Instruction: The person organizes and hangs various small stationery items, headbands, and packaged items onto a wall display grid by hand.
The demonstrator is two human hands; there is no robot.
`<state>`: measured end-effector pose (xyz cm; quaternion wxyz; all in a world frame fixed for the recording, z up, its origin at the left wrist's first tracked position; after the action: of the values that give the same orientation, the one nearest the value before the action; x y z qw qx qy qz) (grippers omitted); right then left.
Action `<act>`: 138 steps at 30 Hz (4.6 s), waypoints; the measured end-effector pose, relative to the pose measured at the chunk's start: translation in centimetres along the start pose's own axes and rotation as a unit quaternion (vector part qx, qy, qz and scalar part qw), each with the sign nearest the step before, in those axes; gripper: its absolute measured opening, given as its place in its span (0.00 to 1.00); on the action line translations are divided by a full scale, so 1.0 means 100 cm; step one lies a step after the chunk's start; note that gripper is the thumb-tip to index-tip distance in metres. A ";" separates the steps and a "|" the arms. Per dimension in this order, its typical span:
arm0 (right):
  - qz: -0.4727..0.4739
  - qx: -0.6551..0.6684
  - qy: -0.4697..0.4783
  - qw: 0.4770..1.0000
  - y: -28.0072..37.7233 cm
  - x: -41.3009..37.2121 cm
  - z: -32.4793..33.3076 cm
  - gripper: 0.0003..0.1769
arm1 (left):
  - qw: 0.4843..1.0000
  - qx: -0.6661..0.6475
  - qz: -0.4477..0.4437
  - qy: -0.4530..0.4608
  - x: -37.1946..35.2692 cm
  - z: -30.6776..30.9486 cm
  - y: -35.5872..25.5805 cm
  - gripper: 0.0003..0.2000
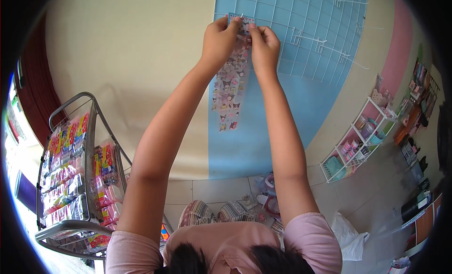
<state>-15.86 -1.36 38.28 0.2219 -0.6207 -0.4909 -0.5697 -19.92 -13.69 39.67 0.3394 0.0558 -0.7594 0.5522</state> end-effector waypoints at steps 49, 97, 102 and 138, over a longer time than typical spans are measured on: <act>-0.507 -0.693 -0.173 0.482 0.113 -0.676 0.581 0.12 | 0.684 0.226 0.634 0.282 -0.465 0.025 0.481 0.27; -0.488 -0.488 -0.117 0.714 0.114 -0.510 0.441 0.17 | 0.623 0.033 0.565 0.541 -0.487 -0.187 0.403 0.38; -0.429 -0.664 0.096 0.604 0.106 -0.543 0.455 0.06 | 0.669 0.077 0.550 0.494 -0.508 -0.181 0.407 0.38; -0.521 -0.756 -0.247 0.308 0.091 -0.650 0.603 0.23 | 0.658 0.213 0.622 0.367 -0.493 -0.021 0.417 0.20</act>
<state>30.03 21.94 -34.52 -0.8196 -0.2440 -0.0987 -0.5089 -0.50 -10.14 -21.79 0.1467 -0.5662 -0.2922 0.7566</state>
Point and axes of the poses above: each hand's wrist, its own x-axis towards the middle knuckle, its own z-axis out of the back of the hand, y = z × x, the point moved 6 cm from there along x, towards the middle knuckle, and after that the axes turned 13 degrees about z, right-handed, at the moved point
